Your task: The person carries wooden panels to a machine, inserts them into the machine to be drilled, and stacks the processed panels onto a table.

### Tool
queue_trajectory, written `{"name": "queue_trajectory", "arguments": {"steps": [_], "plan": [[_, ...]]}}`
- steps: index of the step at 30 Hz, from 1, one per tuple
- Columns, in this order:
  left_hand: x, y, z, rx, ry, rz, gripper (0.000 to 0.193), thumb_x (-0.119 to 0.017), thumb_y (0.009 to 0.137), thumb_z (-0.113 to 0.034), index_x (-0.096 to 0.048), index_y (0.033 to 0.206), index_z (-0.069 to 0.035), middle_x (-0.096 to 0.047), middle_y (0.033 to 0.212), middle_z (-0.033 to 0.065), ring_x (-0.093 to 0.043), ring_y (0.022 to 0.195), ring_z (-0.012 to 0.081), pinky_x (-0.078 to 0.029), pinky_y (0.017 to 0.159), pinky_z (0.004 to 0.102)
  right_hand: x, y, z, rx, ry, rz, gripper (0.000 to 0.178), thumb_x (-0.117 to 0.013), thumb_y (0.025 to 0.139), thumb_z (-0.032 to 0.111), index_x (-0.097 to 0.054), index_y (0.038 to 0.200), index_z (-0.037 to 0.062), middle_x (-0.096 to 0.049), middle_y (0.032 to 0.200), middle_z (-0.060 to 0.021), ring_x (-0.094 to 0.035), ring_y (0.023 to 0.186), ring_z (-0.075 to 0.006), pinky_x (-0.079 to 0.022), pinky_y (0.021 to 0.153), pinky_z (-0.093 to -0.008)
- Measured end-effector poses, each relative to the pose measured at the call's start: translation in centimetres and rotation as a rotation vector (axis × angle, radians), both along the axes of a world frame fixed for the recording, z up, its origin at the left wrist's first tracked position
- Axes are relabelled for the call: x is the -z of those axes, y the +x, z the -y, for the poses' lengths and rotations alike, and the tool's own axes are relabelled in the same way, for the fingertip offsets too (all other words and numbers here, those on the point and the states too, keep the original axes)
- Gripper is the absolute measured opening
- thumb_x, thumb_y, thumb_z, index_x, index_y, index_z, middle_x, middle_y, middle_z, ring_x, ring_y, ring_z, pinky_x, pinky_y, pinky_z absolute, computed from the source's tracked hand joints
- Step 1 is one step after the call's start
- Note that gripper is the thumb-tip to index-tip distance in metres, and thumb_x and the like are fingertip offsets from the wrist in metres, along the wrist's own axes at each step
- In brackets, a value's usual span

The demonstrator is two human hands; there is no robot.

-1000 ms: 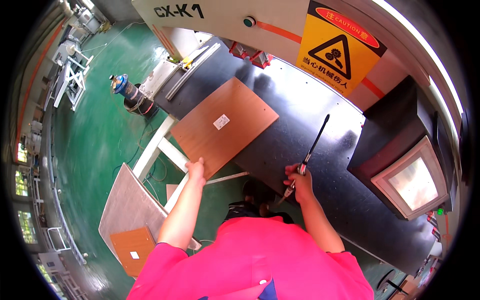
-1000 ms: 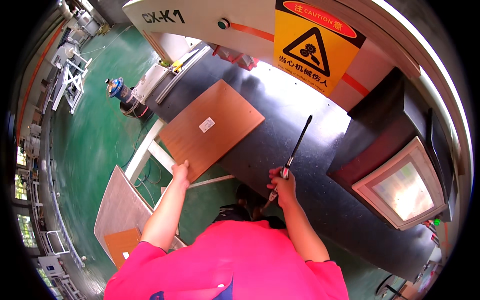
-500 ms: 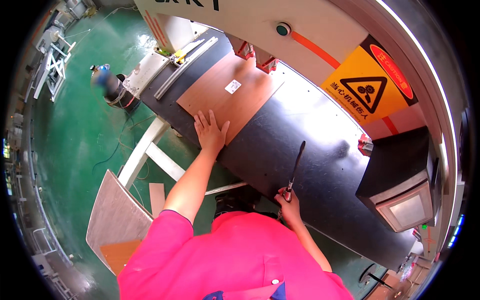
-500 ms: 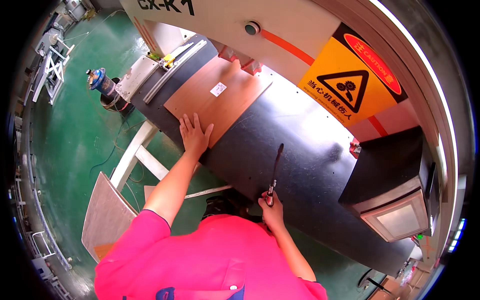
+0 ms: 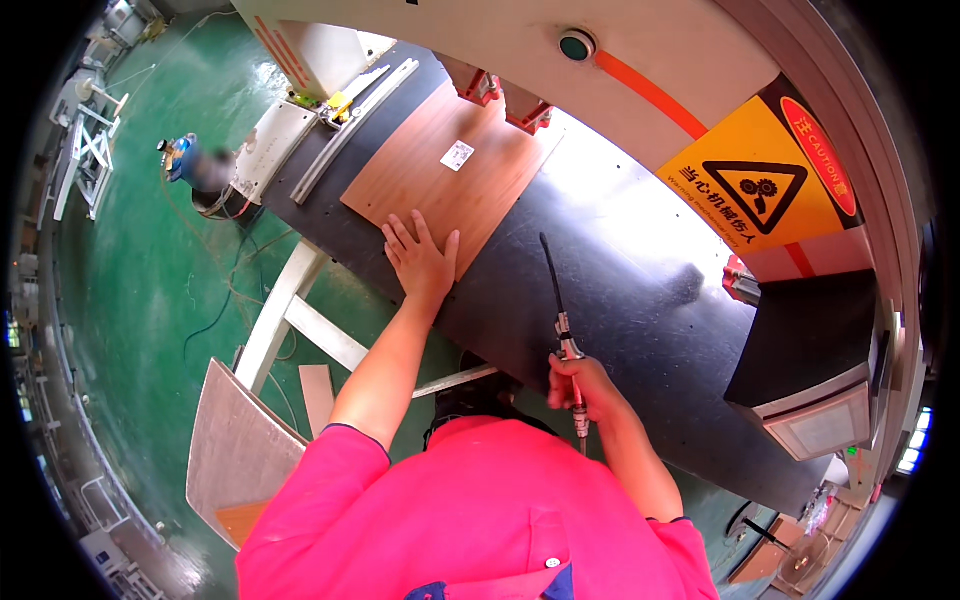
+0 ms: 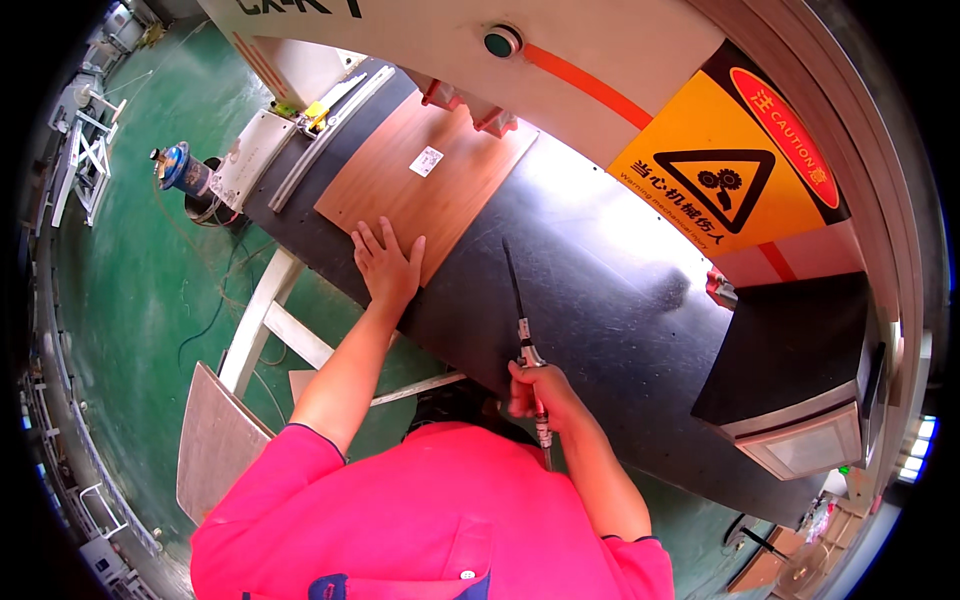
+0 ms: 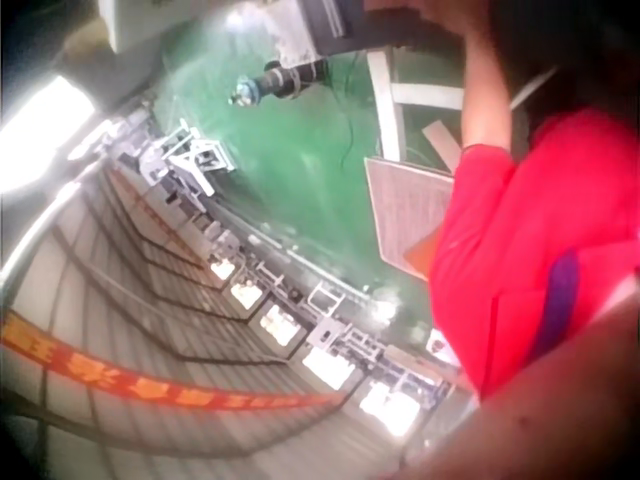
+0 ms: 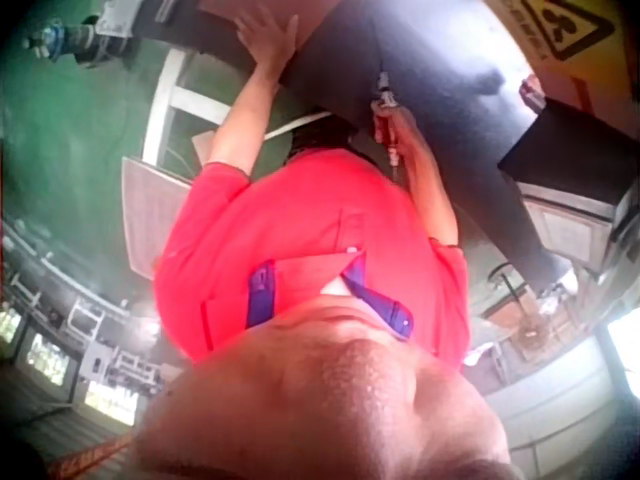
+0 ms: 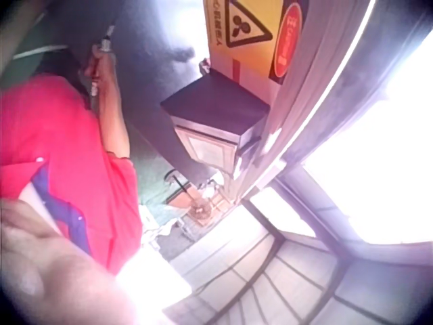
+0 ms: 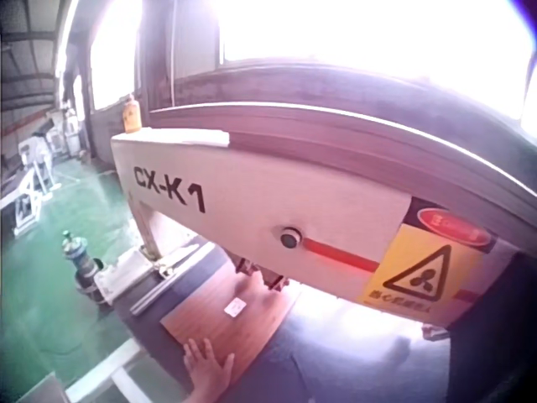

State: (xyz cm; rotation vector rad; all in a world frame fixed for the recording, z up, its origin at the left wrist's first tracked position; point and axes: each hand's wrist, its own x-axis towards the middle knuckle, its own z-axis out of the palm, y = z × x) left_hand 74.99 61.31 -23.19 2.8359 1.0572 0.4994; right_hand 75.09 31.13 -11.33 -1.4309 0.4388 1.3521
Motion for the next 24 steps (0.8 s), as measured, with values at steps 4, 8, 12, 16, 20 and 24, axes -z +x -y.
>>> {"name": "queue_trajectory", "arguments": {"steps": [4,8,12,16,20,24], "plan": [[-0.2,0.2,-0.1,0.065,0.020,0.072,0.078,-0.055,0.089,-0.055,-0.040,0.140,0.003,-0.028,0.143,0.0378,-0.024,0.135,0.0528,-0.025,0.112,0.0529,-1.2,0.3,-1.9,-0.036,0.002,-0.026,0.037,-0.060,0.093,0.033,-0.055,0.067,0.0081,-0.059,0.055,-0.0071,-0.056,0.044,-0.0157,-0.035,0.041,-0.0267],[-0.2,0.9,-0.3,0.086,0.025,0.096,0.077,-0.056,0.089,-0.054,-0.043,0.138,0.004,-0.031,0.141,0.0393,-0.026,0.134,0.0540,-0.024,0.112,0.0535,-1.4,-0.1,-2.4,-0.045,0.043,0.018,0.035,-0.060,0.093,0.036,-0.056,0.071,0.0084,-0.062,0.058,-0.0081,-0.058,0.047,-0.0139,-0.033,0.040,-0.0246],[0.1,3.2,-0.9,0.071,0.064,0.098,0.076,-0.057,0.088,-0.054,-0.045,0.137,0.004,-0.033,0.141,0.0384,-0.028,0.133,0.0533,-0.024,0.112,0.0533,-1.1,-0.6,-2.4,-0.034,0.052,0.022,0.034,-0.060,0.093,0.035,-0.055,0.073,0.0086,-0.062,0.058,-0.0083,-0.058,0.047,-0.0128,-0.031,0.039,-0.0226],[0.3,5.7,-0.5,0.026,0.049,0.106,0.075,-0.056,0.088,-0.053,-0.046,0.136,0.003,-0.033,0.141,0.0381,-0.028,0.134,0.0526,-0.024,0.112,0.0531,-1.3,-1.4,-1.9,-0.001,0.023,0.008,0.033,-0.060,0.093,0.034,-0.055,0.073,0.0088,-0.062,0.058,-0.0083,-0.058,0.048,-0.0127,-0.031,0.039,-0.0224],[0.0,6.5,0.3,-0.015,0.041,0.079,0.075,-0.055,0.088,-0.053,-0.046,0.136,0.003,-0.033,0.141,0.0380,-0.028,0.134,0.0524,-0.023,0.112,0.0539,-1.2,-1.9,-0.9,0.009,0.028,0.020,0.032,-0.058,0.094,0.033,-0.055,0.074,0.0088,-0.062,0.058,-0.0080,-0.058,0.048,-0.0126,-0.032,0.039,-0.0230],[0.3,6.2,0.0,-0.012,0.061,0.063,0.075,-0.054,0.088,-0.054,-0.044,0.137,0.003,-0.033,0.141,0.0387,-0.028,0.134,0.0533,-0.024,0.111,0.0550,-1.4,-2.6,-0.5,0.036,0.007,0.024,0.032,-0.059,0.094,0.033,-0.055,0.073,0.0090,-0.062,0.058,-0.0078,-0.059,0.049,-0.0124,-0.032,0.040,-0.0221]]}}
